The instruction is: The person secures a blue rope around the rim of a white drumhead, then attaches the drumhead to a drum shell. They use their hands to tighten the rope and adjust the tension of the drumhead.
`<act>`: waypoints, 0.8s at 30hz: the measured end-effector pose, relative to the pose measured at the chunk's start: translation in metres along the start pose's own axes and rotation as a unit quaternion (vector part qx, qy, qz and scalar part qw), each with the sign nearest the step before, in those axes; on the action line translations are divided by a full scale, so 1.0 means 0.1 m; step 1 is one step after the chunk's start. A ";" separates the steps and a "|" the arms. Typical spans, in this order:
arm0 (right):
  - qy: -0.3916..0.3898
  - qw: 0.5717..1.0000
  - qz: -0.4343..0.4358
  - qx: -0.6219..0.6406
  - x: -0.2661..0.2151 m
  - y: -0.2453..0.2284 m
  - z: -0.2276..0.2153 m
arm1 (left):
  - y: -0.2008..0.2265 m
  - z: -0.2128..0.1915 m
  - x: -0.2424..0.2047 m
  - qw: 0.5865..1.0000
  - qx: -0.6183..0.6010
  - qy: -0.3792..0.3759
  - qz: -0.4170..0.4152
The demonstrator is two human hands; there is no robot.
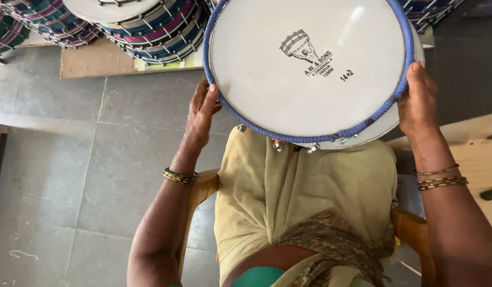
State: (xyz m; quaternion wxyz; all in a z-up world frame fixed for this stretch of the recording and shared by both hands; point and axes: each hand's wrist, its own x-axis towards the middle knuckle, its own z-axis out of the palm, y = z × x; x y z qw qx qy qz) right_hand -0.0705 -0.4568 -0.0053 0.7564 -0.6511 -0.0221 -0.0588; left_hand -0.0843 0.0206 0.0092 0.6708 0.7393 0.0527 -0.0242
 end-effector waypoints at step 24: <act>-0.035 0.998 -0.034 -0.038 -0.06 -0.19 0.13 | -0.13 -0.18 0.08 0.993 0.076 0.048 -0.079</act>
